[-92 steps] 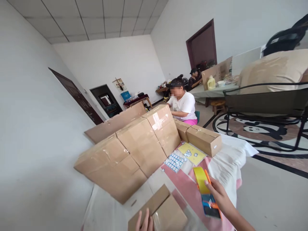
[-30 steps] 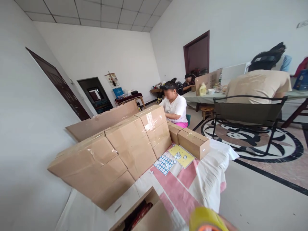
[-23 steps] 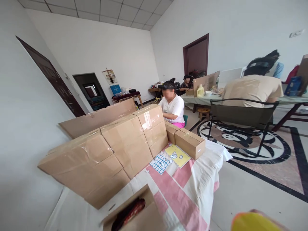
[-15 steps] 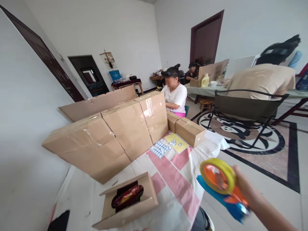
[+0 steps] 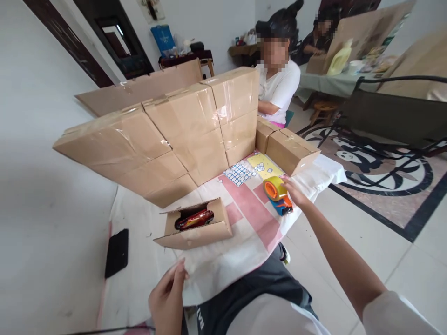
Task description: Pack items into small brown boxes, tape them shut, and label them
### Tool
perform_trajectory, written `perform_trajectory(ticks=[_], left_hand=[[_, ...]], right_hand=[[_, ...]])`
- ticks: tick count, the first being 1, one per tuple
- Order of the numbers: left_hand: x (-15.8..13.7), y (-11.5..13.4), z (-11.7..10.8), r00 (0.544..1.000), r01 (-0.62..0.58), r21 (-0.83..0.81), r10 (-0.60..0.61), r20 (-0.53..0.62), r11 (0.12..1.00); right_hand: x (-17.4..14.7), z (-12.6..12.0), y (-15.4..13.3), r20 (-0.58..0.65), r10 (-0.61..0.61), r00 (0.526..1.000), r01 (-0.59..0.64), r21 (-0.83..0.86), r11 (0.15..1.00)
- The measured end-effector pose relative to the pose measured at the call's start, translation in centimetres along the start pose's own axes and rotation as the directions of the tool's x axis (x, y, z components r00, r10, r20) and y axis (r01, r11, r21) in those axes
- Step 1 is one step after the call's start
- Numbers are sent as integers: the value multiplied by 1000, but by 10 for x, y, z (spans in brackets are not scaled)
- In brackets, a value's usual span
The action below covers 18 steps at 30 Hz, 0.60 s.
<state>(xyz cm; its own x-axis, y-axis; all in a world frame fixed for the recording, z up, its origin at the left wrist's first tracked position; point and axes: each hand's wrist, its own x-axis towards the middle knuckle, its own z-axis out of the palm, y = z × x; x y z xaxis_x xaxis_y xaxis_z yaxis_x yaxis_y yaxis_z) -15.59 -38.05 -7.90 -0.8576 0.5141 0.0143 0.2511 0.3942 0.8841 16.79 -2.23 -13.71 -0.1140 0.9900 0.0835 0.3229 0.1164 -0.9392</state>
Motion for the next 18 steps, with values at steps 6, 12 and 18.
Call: perform_trajectory(ticks=[6, 12, 18], left_hand=[[1, 33, 33, 964, 102, -290, -23, 265, 952], [-10, 48, 40, 931, 95, -371, 50, 363, 924], [-29, 50, 39, 918, -8, -403, 166, 359, 915]], right_hand=[[-61, 5, -43, -144, -342, 928, 303, -238, 923], [-135, 59, -144, 245, -501, 830, 466, 189, 864], [-145, 114, -193, 602, -300, 740, 141, 297, 944]])
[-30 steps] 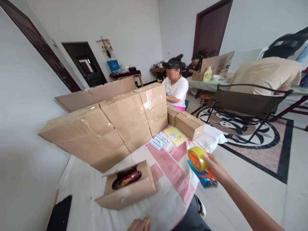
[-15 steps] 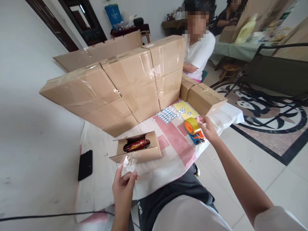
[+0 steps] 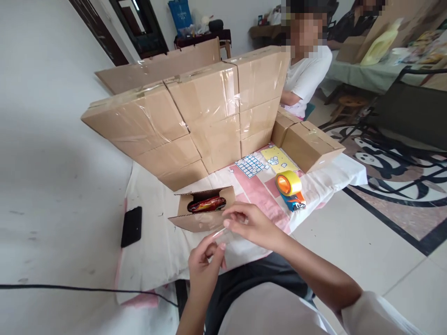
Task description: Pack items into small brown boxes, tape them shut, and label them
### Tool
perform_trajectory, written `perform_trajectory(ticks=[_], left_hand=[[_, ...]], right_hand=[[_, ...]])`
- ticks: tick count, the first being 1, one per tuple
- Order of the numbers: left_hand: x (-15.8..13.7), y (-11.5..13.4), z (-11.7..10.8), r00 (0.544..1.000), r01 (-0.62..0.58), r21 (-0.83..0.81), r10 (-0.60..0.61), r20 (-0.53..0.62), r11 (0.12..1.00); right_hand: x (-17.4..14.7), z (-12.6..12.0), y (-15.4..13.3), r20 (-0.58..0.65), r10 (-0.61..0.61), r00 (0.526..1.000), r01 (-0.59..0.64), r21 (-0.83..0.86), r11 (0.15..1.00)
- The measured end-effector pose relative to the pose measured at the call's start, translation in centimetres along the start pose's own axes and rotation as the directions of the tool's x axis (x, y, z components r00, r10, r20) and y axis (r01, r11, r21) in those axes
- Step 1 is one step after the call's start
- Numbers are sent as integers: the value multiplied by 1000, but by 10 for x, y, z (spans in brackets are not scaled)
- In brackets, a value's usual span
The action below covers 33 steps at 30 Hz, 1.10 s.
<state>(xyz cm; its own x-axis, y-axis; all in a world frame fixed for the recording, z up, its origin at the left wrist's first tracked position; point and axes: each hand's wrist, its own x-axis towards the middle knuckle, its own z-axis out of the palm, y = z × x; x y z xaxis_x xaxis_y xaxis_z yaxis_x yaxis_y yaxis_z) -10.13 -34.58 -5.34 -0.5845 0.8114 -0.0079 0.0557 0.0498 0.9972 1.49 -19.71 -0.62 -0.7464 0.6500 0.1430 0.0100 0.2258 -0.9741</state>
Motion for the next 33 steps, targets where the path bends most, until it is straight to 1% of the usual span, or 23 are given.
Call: perform_trajectory(ticks=[2, 3, 6, 8, 10, 13, 15, 17, 18, 20, 22, 24, 25, 26, 27, 28, 29, 30, 31, 32, 33], left_hand=[[-3, -4, -1, 999, -48, 24, 48, -4, 999], [-3, -6, -3, 998, -65, 37, 65, -9, 997], [-5, -10, -7, 996, -92, 70, 93, -6, 993], [-4, -10, -8, 995, -102, 86, 103, 1, 991], [-4, -9, -8, 992, -124, 99, 122, 24, 987], [-3, -9, -4, 990, -135, 109, 129, 54, 985], [-4, -11, 0, 995, -90, 89, 87, 42, 992], [-5, -13, 4, 1000, 13, 45, -13, 6, 999], [-6, -14, 6, 997, 83, 11, -83, -9, 996], [-5, -16, 7, 974, 226, -59, -227, -8, 972], [-3, -16, 5, 947, 322, -90, -320, 32, 942], [1, -15, -2, 936, 348, -50, -343, 81, 936], [4, -15, -7, 939, 335, -6, -333, 80, 942], [7, -15, -14, 952, 300, 51, -303, 55, 953], [11, -14, -22, 971, 237, 124, -239, -3, 963], [17, -14, -31, 987, 149, 218, -133, -87, 965], [24, -13, -41, 985, 40, 339, 21, -174, 940], [33, -12, -51, 953, -68, 479, 199, -228, 875], [44, -10, -61, 900, -155, 616, 368, -235, 772], [56, -9, -69, 846, -218, 731, 499, -189, 647], [70, -7, -76, 817, -257, 810, 566, -110, 527]], right_hand=[[4, 9, 0, 25, 91, 996, -93, 60, 994], [4, 11, 1, 12, 116, 993, -116, 75, 990], [-2, 14, 0, -41, 154, 987, -152, 52, 987], [-8, 14, -2, -13, 172, 985, -171, 44, 984], [-11, 13, -3, 20, 151, 988, -152, 58, 987], [-9, 15, -3, -13, 44, 999, -43, 71, 997], [-5, 18, -3, -54, -24, 998, 28, 80, 996], [-3, 21, -3, -101, -92, 991, 101, 89, 991], [-3, 23, -4, -116, -131, 984, 141, 82, 987], [-8, 27, -4, -118, -212, 970, 220, 54, 974], [-19, 30, -6, -96, -282, 955, 285, 25, 958], [-35, 28, -10, -108, -333, 937, 337, 20, 941], [-43, 25, -13, -159, -369, 916, 376, 15, 927], [-51, 19, -17, -228, -410, 883, 420, -4, 908], [-58, 12, -22, -310, -452, 837, 464, -37, 885], [-63, 4, -28, -395, -484, 781, 497, -77, 865], [-67, -5, -33, -464, -499, 732, 509, -114, 853], [-68, -13, -39, -508, -499, 702, 504, -141, 852], [-68, -20, -43, -526, -481, 701, 481, -149, 864], [-67, -25, -47, -527, -457, 717, 456, -141, 879], [-64, -28, -51, -516, -434, 739, 436, -125, 891]])
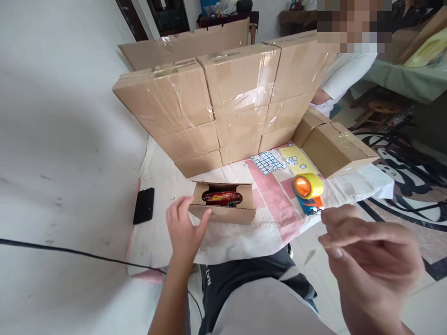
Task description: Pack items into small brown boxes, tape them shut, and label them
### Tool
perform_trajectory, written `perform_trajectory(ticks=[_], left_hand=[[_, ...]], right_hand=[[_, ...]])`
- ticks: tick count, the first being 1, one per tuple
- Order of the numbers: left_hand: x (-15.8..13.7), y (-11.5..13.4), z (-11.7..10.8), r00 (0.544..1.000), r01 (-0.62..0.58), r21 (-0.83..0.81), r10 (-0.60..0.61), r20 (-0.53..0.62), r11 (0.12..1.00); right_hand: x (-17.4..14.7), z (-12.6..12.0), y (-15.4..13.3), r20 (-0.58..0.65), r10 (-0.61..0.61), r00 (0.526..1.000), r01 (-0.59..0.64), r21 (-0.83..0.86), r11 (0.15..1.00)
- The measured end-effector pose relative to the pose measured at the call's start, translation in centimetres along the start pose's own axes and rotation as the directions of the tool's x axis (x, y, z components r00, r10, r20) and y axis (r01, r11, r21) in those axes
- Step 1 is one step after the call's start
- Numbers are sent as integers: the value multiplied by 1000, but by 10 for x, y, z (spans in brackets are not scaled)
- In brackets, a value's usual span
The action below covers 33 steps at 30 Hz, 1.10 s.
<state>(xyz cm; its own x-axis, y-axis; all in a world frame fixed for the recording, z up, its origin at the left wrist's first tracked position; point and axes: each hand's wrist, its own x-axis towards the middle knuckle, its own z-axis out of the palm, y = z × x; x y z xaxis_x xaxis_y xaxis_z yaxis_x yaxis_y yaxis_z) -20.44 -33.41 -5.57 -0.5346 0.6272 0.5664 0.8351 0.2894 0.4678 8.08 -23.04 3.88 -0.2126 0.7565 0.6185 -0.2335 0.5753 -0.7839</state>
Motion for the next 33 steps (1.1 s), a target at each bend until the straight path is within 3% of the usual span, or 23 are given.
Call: perform_trajectory(ticks=[3, 5, 8, 11, 14, 18, 22, 27, 33], left_hand=[[32, -14, 14, 961, -220, 151, 187, 203, 964], [43, -13, 25, 912, -298, 185, 222, 345, 936], [41, -2, 38, 877, -314, 192, 206, 433, 930], [27, 9, 44, 868, -284, 163, 181, 463, 945], [14, 14, 44, 849, -263, 150, 155, 505, 953], [9, 19, 38, 802, -261, 179, 110, 587, 949], [8, 25, 36, 788, -236, 202, 66, 612, 950], [4, 28, 41, 824, -145, 188, 14, 566, 971], [1, 25, 46, 843, -200, 210, 59, 534, 957]], right_hand=[[6, 8, -4, 66, 36, 997, -39, 47, 998], [5, 16, -7, 86, 34, 996, -40, 75, 996], [7, 24, -14, 150, 31, 988, -41, 65, 997], [17, 33, -17, 225, 78, 971, -90, 45, 995], [32, 50, -3, 284, 212, 935, -230, 33, 973], [44, 82, 57, 362, 380, 851, -406, -7, 914], [41, 108, 128, 331, 483, 810, -455, -164, 875], [35, 117, 156, 282, 490, 825, -391, -341, 855], [34, 114, 160, 259, 461, 849, -356, -364, 861]])
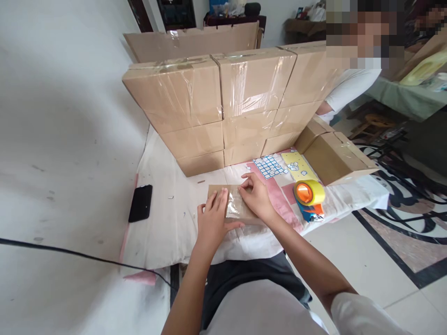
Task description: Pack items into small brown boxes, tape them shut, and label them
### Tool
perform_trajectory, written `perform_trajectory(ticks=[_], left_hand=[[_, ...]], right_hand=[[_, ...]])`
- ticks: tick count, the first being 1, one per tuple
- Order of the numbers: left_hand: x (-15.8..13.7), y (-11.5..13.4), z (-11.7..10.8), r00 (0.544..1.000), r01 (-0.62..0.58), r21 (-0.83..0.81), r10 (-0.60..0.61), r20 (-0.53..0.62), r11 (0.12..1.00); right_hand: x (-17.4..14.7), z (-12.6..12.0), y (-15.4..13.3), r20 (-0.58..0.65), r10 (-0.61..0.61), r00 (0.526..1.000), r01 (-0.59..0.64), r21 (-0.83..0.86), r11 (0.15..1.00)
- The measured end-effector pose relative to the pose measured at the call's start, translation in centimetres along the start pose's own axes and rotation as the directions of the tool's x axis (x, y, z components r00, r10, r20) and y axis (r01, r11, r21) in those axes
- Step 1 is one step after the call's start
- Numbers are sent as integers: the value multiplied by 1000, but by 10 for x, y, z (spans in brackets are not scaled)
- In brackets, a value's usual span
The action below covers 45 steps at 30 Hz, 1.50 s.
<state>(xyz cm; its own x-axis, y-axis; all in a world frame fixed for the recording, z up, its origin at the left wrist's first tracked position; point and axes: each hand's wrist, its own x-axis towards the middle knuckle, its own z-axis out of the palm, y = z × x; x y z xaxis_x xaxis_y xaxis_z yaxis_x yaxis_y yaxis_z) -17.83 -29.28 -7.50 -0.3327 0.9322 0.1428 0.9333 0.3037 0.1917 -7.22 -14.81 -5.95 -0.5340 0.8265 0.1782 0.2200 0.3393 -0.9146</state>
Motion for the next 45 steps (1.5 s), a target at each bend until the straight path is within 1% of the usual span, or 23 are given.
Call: perform_trajectory(ticks=[3, 8, 14, 19, 23, 26, 29, 32, 34, 39, 45], left_hand=[[0, 0, 2, 1000, -15, 33, 16, -18, 999], [-1, 1, 4, 999, -23, 77, 26, -33, 997], [-3, 1, 8, 997, -39, 82, 44, -58, 996], [-5, 0, 9, 996, -54, 95, 61, -70, 994], [-5, -1, 10, 993, -61, 97, 70, -94, 993], [-5, 0, 12, 990, -60, 96, 72, -118, 994], [-6, 1, 13, 986, -61, 100, 76, -145, 993], [-6, 3, 14, 984, -53, 101, 69, -165, 993], [-7, 4, 14, 984, -42, 97, 58, -169, 994], [-7, 4, 14, 985, -29, 91, 44, -167, 995], [-5, 2, 17, 982, -29, 98, 47, -182, 995]], right_hand=[[2, 0, 6, -5, -3, 1000, 4, 18, 1000], [6, -1, 12, -23, -17, 1000, 17, -11, 1000], [6, -1, 11, 0, -16, 1000, 16, -6, 1000], [7, -2, 9, -6, -3, 1000, 3, -45, 999], [10, -2, 11, -1, -25, 1000, 25, -34, 999], [11, -3, 13, 18, -47, 999, 47, 30, 998], [11, -6, 11, 37, -67, 997, 59, 192, 980], [10, -10, 7, 48, -49, 998, 25, 402, 915], [9, -13, 4, 57, -31, 998, 0, 484, 875], [1, -20, -3, 90, -43, 995, -16, 569, 822], [-9, -28, -11, 174, -63, 983, -51, 582, 812]])
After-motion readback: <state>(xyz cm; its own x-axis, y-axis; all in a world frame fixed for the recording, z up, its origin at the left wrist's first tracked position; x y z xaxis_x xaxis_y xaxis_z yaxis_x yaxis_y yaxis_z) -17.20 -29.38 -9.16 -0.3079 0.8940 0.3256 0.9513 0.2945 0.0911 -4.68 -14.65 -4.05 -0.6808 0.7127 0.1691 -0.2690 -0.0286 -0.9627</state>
